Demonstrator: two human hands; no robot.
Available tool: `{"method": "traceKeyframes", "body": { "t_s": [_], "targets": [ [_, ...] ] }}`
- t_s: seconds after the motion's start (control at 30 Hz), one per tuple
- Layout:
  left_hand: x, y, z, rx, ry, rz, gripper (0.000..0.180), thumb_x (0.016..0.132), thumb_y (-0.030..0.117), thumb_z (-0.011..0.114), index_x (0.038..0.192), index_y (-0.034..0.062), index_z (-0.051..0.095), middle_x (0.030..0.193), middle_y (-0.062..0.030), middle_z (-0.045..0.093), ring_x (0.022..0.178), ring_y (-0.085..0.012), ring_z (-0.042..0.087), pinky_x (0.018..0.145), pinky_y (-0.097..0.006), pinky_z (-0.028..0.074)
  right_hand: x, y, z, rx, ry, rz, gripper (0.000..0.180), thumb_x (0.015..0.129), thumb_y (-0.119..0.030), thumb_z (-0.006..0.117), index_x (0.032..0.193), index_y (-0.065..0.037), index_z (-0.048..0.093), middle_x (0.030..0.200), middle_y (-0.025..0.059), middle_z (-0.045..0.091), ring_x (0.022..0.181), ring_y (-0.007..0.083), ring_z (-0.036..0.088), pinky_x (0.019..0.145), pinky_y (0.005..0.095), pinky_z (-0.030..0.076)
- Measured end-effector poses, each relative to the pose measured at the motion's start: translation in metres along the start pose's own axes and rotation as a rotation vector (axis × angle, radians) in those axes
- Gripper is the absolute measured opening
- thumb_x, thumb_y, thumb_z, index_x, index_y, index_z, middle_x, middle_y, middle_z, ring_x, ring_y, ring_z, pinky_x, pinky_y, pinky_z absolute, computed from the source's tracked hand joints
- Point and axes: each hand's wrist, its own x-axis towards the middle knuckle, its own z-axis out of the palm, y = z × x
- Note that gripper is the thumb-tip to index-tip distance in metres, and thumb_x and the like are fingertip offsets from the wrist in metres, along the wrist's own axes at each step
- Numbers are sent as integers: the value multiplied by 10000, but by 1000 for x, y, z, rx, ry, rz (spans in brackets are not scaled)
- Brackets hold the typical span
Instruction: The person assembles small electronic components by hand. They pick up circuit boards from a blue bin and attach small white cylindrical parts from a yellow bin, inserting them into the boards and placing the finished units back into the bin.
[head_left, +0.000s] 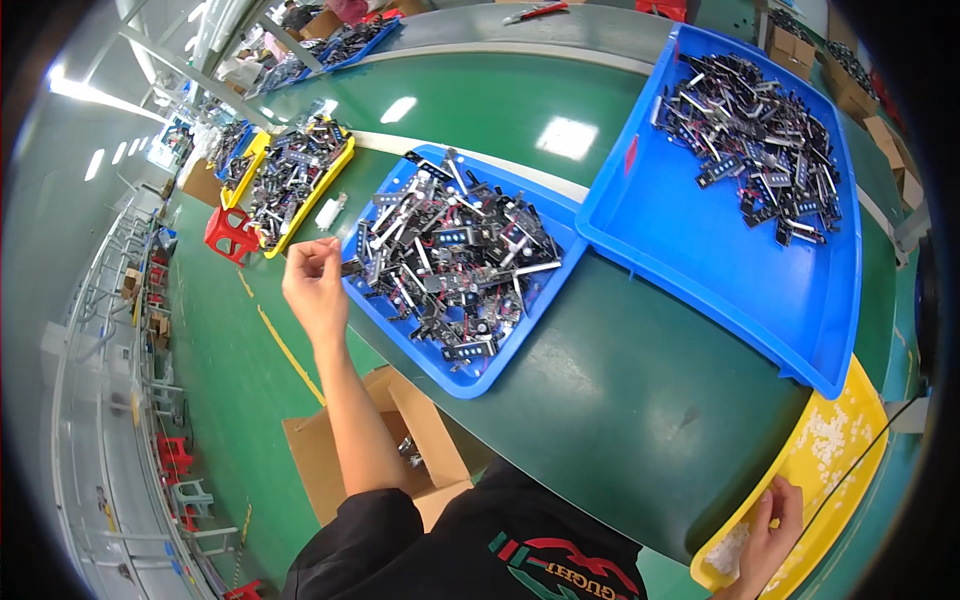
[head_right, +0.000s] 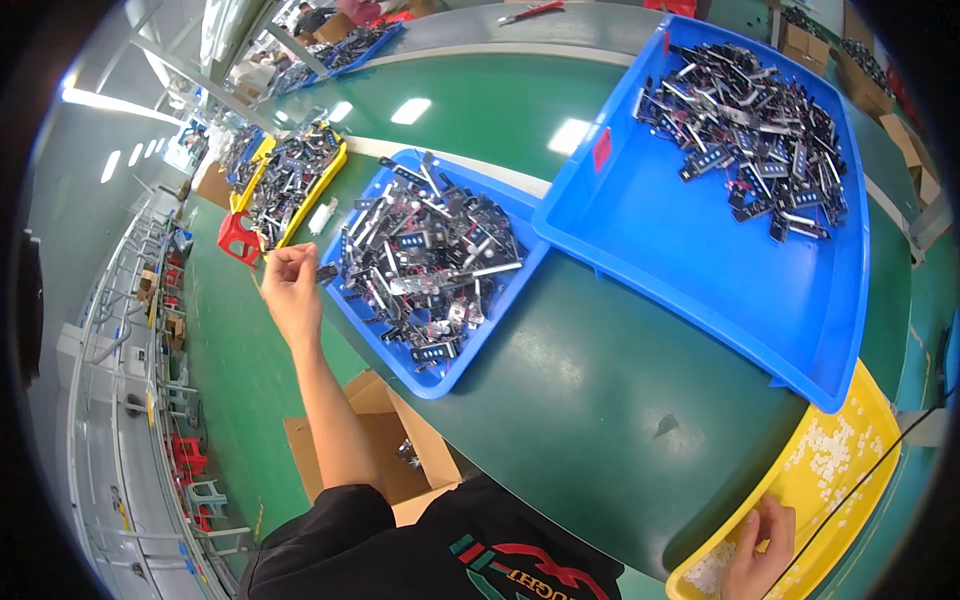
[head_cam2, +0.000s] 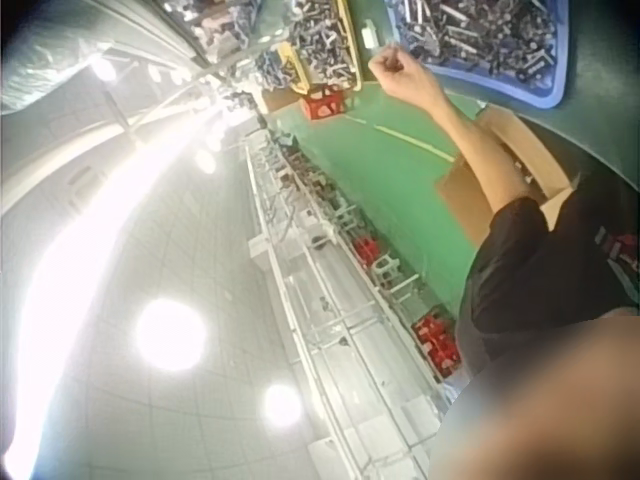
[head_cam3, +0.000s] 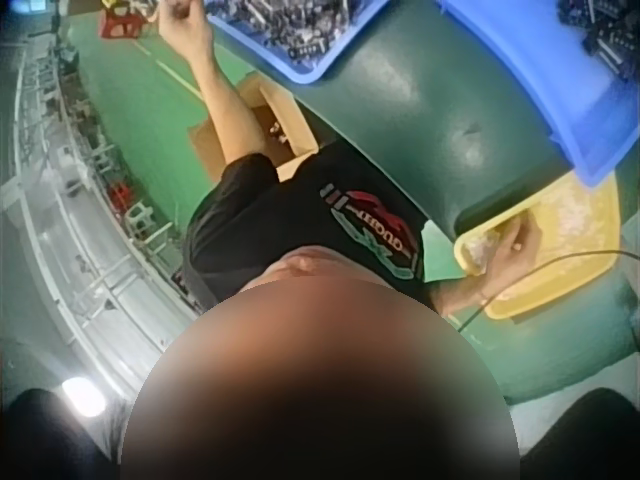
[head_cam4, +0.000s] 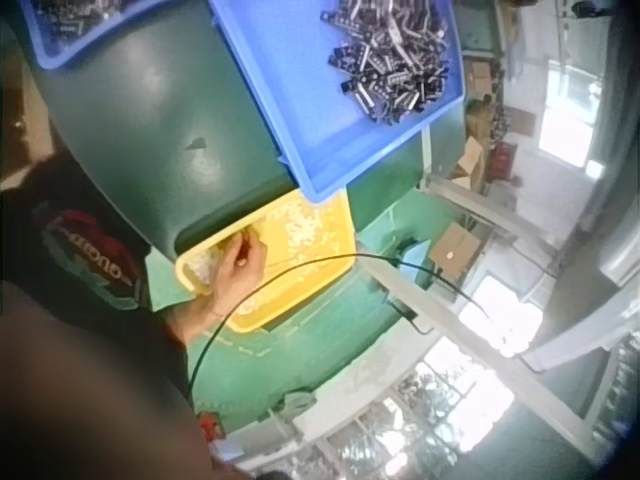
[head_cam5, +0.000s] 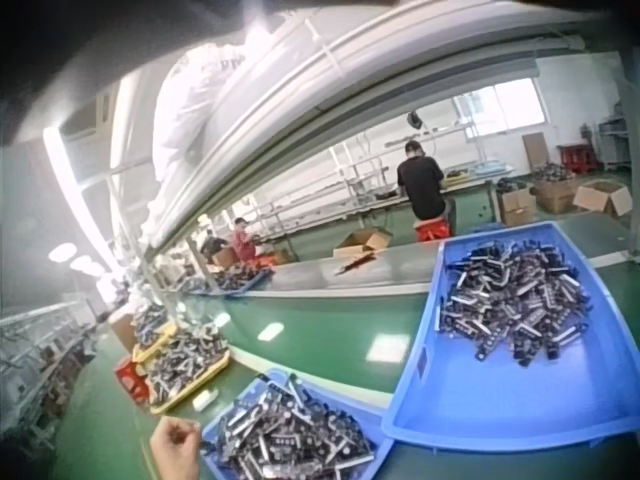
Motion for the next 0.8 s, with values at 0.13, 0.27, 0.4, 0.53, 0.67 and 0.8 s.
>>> {"method": "traceKeyframes", "body": {
  "t_s": [0.13, 0.27, 0.4, 0.53, 0.67, 0.8],
  "targets": [
    [2, -15, 5, 211, -105, 5, 126, 845, 59, 688, 827, 17, 571, 813, -69, 684, 680, -111, 609, 628, -264, 480, 3, -30, -9, -82, -29, -17, 239, 942, -162, 605, 1074, 35, 636, 933, 164, 639, 819, 273, 603, 698, 341, 483],
    [0, -13, 4, 289, -346, -86, 119, 859, 112, 679, 913, 15, 634, 796, -65, 675, 744, -126, 617, 699, -285, 487, 1, -24, -9, -89, -50, -30, 266, 953, -179, 590, 1080, 51, 626, 959, 187, 632, 849, 303, 604, 726, 357, 488],
    [0, -21, 4, 118, -294, -67, 179, 896, 163, 654, 995, 15, 635, 890, -65, 674, 799, -139, 614, 727, -290, 491, 1, -22, -9, -84, -60, 7, 272, 957, -187, 580, 1087, 48, 625, 986, 195, 631, 869, 320, 605, 759, 378, 490],
    [3, -44, 0, 6, -245, -73, 200, 949, 183, 594, 1004, -7, 617, 915, -57, 666, 840, -123, 604, 769, -268, 478, 2, -25, -7, -118, -46, -28, 215, 935, -120, 548, 1075, 31, 610, 972, 164, 581, 856, 272, 572, 766, 361, 453],
    [1, -56, 7, 48, -356, -98, 238, 976, 211, 560, 1004, -12, 639, 875, -21, 636, 791, -83, 550, 736, -230, 440, -1, -12, 3, 40, 25, 7, 159, 853, 78, 505, 994, 52, 573, 875, 114, 477, 730, 213, 536, 642, 275, 440],
    [-4, -44, 3, 202, -175, 51, 252, 972, 219, 562, 1023, -8, 660, 931, -62, 634, 848, -136, 553, 784, -288, 449, 2, -11, 2, -65, 78, -68, 179, 785, 52, 591, 962, 28, 604, 836, 178, 505, 694, 324, 546, 609, 371, 447]
  ]
}}
